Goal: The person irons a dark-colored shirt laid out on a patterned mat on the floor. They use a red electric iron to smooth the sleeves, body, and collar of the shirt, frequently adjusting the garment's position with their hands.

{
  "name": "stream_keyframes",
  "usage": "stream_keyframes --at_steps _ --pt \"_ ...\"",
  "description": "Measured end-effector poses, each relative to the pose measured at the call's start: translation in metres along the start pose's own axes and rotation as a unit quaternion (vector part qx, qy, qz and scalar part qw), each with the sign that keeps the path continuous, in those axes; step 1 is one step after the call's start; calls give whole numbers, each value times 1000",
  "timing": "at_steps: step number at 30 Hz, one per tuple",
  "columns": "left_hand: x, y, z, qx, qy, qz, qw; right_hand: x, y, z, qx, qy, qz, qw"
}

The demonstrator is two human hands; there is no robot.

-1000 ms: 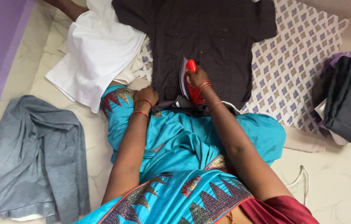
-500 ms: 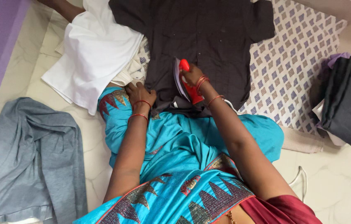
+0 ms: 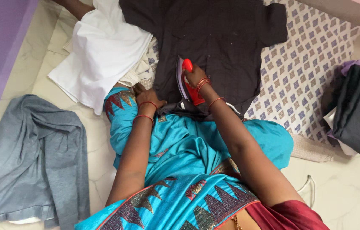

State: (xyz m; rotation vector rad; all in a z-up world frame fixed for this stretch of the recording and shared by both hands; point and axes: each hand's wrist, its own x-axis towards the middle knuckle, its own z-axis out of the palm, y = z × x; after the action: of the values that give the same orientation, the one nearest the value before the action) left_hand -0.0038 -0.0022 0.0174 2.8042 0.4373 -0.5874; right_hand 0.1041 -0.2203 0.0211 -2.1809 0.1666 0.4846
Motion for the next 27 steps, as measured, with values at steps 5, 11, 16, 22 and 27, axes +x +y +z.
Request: stream_keyframes --at_steps 5,11,16,22,27 --pt "4 0 2 37 -19 4 999 -16 21 15 -254 -79 -302 915" --pt "7 0 3 6 -40 -4 999 -20 12 29 -141 -50 -122 981" --pt "3 3 -6 27 -27 -8 999 -10 -3 34 -136 -10 -126 983" --pt "2 -12 -1 -326 163 -23 931 -42 -22 33 -203 -103 -184 956" --pt "17 -16 19 -366 244 -5 898 -61 -31 35 -258 -118 -211 936"
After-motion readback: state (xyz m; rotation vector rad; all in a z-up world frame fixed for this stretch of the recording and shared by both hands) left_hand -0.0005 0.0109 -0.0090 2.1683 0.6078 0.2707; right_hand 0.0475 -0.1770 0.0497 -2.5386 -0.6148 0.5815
